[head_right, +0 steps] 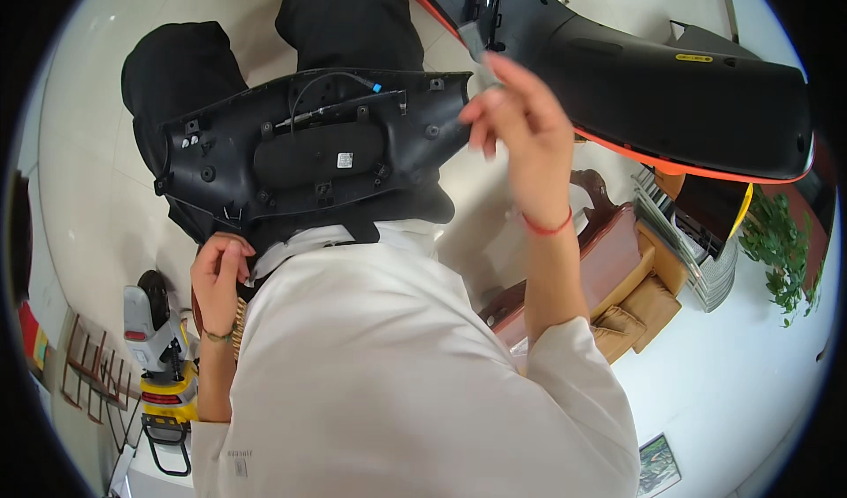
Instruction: Assembling and securing internal components of a scooter's instrument panel housing using a screwdriver.
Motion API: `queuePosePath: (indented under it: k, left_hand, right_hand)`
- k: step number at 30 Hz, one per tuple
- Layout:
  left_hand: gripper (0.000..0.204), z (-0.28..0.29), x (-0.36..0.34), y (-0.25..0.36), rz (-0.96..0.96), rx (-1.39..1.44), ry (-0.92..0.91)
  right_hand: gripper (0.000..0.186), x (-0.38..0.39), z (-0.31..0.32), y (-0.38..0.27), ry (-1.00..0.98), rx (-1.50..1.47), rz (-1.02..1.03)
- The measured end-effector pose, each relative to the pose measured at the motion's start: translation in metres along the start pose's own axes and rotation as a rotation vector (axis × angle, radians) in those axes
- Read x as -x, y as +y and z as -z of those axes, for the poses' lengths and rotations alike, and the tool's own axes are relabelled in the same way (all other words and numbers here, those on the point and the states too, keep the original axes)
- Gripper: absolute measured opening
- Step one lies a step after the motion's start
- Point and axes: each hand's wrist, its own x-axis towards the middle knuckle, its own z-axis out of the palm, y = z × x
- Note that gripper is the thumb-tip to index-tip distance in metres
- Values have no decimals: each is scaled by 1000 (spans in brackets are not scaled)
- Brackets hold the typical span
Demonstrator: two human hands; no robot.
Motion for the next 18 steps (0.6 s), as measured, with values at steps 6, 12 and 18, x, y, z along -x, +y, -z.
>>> queuePosePath:
  k: [6,12,18]
  left_hand:
    - [26,6,-13,-15,62,88,-18]
    - [37,2,-25,-14,177,444,131]
    - [39,-13,-42,10,266,344,207]
  right_hand:
    - [22,49,-33,8,-133,200,-174]
    - [18,70,-35,19,-217,495,-48]
    - [13,73,-39,34,-145,671,68]
